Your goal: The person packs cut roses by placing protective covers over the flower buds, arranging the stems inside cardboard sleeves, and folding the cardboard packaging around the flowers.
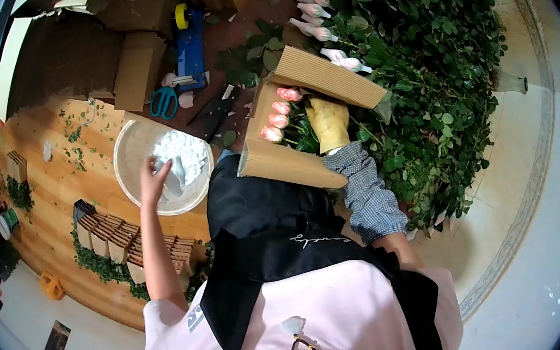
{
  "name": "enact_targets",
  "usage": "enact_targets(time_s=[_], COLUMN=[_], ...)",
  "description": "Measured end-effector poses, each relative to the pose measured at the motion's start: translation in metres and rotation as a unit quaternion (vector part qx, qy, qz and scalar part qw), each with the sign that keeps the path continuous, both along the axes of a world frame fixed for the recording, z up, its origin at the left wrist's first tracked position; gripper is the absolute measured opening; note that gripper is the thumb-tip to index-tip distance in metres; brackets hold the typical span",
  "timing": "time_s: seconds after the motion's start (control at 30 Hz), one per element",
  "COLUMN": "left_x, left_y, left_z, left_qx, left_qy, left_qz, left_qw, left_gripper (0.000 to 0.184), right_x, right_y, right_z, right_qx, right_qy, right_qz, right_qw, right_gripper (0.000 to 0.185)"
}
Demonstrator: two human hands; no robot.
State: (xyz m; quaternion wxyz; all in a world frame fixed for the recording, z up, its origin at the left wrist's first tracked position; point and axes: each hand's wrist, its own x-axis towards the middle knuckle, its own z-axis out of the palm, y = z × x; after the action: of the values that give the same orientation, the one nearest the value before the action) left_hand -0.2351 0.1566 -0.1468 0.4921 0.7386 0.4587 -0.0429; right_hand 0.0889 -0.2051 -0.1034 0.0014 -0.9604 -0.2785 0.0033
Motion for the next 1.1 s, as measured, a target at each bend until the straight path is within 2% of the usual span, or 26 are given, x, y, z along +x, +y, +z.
enact_targets(time_s=[0.03, 0.07, 0.13, 0.17, 0.2, 0.27, 0.3, 0.33, 0.4, 0.47, 0.5, 0.53, 0.6, 0.67, 0.77, 0.83, 0.97, 1.07, 1.1], left_x=[-0.022, -0.027, 0.001, 0.024, 0.052, 0.119, 0.147, 0.17, 0.196, 0.21, 0.214, 0.216, 0.21, 0.201, 0.2, 0.198, 0.196, 0.198, 0.2], left_y=[0.017, 0.027, 0.021, 0.007, -0.013, -0.06, -0.081, -0.097, -0.12, -0.131, -0.135, -0.137, -0.141, -0.142, -0.144, -0.143, -0.134, -0.131, -0.13], left_z=[-0.005, 0.003, 0.018, 0.026, 0.036, 0.068, 0.075, 0.078, 0.068, 0.069, 0.068, 0.067, 0.058, 0.051, 0.047, 0.049, 0.04, 0.056, 0.064], left_qx=[0.103, 0.198, 0.19, 0.102, 0.012, -0.125, -0.097, -0.067, 0.017, 0.043, 0.056, 0.072, 0.087, 0.061, 0.046, 0.026, 0.021, 0.005, 0.004], left_qy=[0.047, 0.144, 0.04, -0.012, -0.067, -0.062, -0.053, -0.045, -0.078, -0.043, -0.028, -0.011, 0.008, -0.037, -0.027, -0.027, -0.052, -0.066, -0.065], left_qz=[-0.014, -0.015, -0.004, -0.025, -0.046, -0.12, -0.189, -0.255, -0.334, -0.374, -0.378, -0.382, -0.415, -0.374, -0.35, -0.351, -0.359, -0.367, -0.369], left_qw=[0.993, 0.97, 0.981, 0.994, 0.997, 0.983, 0.976, 0.964, 0.939, 0.925, 0.924, 0.921, 0.906, 0.925, 0.935, 0.936, 0.932, 0.928, 0.927], left_gripper=[0.075, 0.073, 0.056, 0.048, 0.04, 0.031, 0.029, 0.027, 0.025, 0.025, 0.025, 0.025, 0.029, 0.029, 0.027, 0.024, 0.021, 0.018, 0.018], right_x=[0.002, 0.003, 0.003, 0.001, 0.0, -0.003, -0.005, -0.006, -0.006, -0.009, -0.014, -0.02, -0.029, -0.031, -0.032, -0.035, -0.026, -0.017, -0.019], right_y=[0.005, 0.009, 0.01, 0.002, -0.001, -0.009, -0.022, -0.028, -0.031, -0.011, -0.007, 0.001, 0.018, 0.029, 0.038, 0.039, 0.029, 0.034, 0.034], right_z=[0.011, 0.021, 0.032, 0.018, 0.02, 0.032, 0.031, 0.039, 0.06, 0.107, 0.102, 0.104, 0.096, 0.072, 0.044, 0.043, 0.05, 0.056, 0.055], right_qx=[-0.035, -0.071, -0.08, -0.007, -0.007, -0.008, 0.107, 0.073, 0.131, 0.129, 0.18, 0.174, 0.054, -0.05, -0.039, -0.071, -0.058, -0.158, -0.157], right_qy=[0.035, 0.069, 0.134, 0.039, 0.04, 0.105, 0.066, 0.109, 0.129, 0.22, 0.179, 0.196, 0.238, 0.287, 0.295, 0.329, 0.343, 0.367, 0.369], right_qz=[-0.008, -0.016, -0.025, 0.024, 0.022, 0.033, 0.088, 0.072, 0.104, 0.121, 0.158, 0.144, 0.082, 0.077, 0.065, 0.127, 0.137, 0.203, 0.2], right_qw=[0.999, 0.995, 0.987, 0.999, 0.999, 0.994, 0.988, 0.989, 0.977, 0.959, 0.954, 0.954, 0.966, 0.953, 0.952, 0.933, 0.927, 0.894, 0.894], right_gripper=[0.043, 0.042, 0.04, 0.033, 0.033, 0.023, 0.023, 0.025, 0.025, 0.024, 0.024, 0.021, 0.021, 0.028, 0.026, 0.03, 0.031, 0.04, 0.04])
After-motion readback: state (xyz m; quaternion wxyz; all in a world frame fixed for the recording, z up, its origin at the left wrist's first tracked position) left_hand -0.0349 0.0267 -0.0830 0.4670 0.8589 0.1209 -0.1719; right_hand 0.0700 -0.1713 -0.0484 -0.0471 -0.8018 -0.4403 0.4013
